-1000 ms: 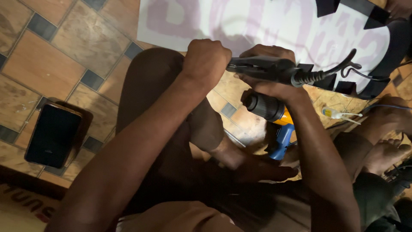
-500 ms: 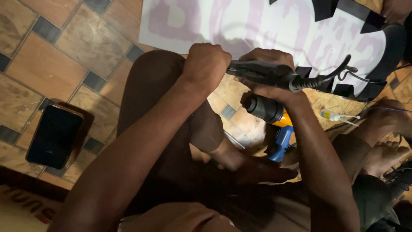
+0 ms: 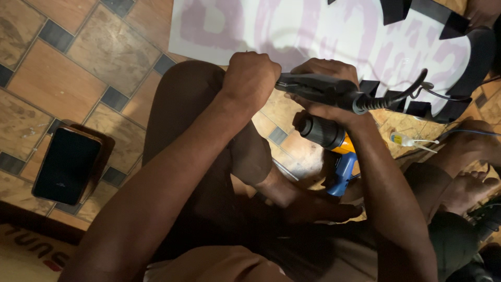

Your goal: The person applies a white vinyl decal to a black sign that reads 'BOOM'. They use a heat gun to warm the vinyl and a scraper tool to smooth it and remove bubbles. The person works on different sections of the sign, pressing the vinyl into place.

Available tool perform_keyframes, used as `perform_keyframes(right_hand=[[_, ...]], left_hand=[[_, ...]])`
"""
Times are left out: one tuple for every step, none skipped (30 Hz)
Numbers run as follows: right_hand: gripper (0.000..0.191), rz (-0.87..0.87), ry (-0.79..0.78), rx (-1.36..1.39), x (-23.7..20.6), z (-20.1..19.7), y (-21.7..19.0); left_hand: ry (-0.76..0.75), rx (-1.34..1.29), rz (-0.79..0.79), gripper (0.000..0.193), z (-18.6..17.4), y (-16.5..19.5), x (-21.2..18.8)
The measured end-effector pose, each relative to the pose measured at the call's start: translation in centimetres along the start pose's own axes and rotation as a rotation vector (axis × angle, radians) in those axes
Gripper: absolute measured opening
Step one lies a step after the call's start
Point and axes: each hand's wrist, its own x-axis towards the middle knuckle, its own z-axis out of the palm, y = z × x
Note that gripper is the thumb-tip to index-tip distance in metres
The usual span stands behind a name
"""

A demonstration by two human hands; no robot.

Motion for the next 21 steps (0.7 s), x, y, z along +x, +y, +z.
perform_keyframes(right_hand=[[0.033, 0.001, 0.005, 0.005, -0.03, -0.03, -0.04], [0.033, 0.002, 0.009, 0.011, -0.05, -0.06, -0.06], [0.034, 0.002, 0.013, 0.016, -0.06, -0.08, -0.07], [0.034, 0.008, 0.01, 0.023, -0.07, -0.1, -0.08], [0.034, 0.014, 0.007, 0.031, -0.05, -0.1, -0.06], [0.034, 0.019, 0.003, 0.039, -0.03, -0.11, -0.04], [0.034, 0.019, 0.0, 0.031, 0.0, -0.1, -0.01], [0.035, 0.018, -0.002, 0.023, 0.04, -0.08, 0.02], [0.035, 0.018, -0.005, 0.015, 0.06, -0.07, 0.04], [0.035, 0.016, -0.003, 0.01, 0.07, -0.05, 0.05], [0.035, 0.015, -0.002, 0.005, 0.05, -0.04, 0.04], [0.035, 0.014, 0.0, 0.0, 0.02, -0.03, 0.04], [0.034, 0.016, 0.003, 0.005, -0.03, -0.02, 0.02], [0.033, 0.019, 0.006, 0.01, -0.11, -0.03, 0.0], [0.032, 0.022, 0.009, 0.015, -0.17, -0.02, -0.01], [0.031, 0.024, 0.011, 0.032, -0.24, -0.04, -0.01], [0.03, 0.026, 0.013, 0.049, -0.27, -0.04, 0.01], [0.03, 0.028, 0.014, 0.066, -0.3, -0.05, 0.03], [0.032, 0.038, 0.004, 0.121, -0.28, -0.07, 0.05], [0.034, 0.049, -0.006, 0.175, -0.24, -0.07, 0.06], [0.036, 0.057, -0.016, 0.228, -0.21, -0.11, 0.04]], left_hand=[[-0.009, -0.002, -0.003, 0.01, 0.03, -0.01, 0.0], [0.027, -0.001, 0.003, 0.01, 0.07, -0.02, -0.02], [0.062, -0.001, 0.009, 0.01, 0.13, -0.04, -0.05], [0.098, 0.0, 0.015, 0.009, 0.19, -0.06, -0.11], [0.094, -0.003, 0.016, 0.01, 0.26, -0.08, -0.13], [0.091, -0.005, 0.017, 0.01, 0.33, -0.1, -0.16], [0.088, -0.007, 0.018, 0.01, 0.4, -0.12, -0.18], [0.089, -0.01, 0.018, 0.01, 0.45, -0.13, -0.18], [0.09, -0.012, 0.018, 0.01, 0.5, -0.15, -0.19], [0.092, -0.014, 0.018, 0.01, 0.53, -0.15, -0.16], [0.088, -0.014, 0.018, 0.01, 0.54, -0.16, -0.14], [0.086, -0.014, 0.017, 0.01, 0.54, -0.16, -0.11], [0.083, -0.013, 0.017, 0.01, 0.53, -0.15, -0.09], [0.082, -0.018, 0.017, 0.01, 0.51, -0.15, -0.07], [0.082, -0.023, 0.016, 0.01, 0.48, -0.14, -0.06], [0.082, -0.028, 0.016, 0.01, 0.45, -0.14, -0.05], [0.064, -0.028, 0.013, 0.01, 0.41, -0.14, -0.06], [0.046, -0.029, 0.011, 0.01, 0.37, -0.14, -0.05], [0.028, -0.03, 0.009, 0.01, 0.34, -0.13, -0.06], [0.046, -0.033, 0.018, 0.01, 0.32, -0.13, -0.06], [0.067, -0.036, 0.026, 0.01, 0.29, -0.12, -0.03]])
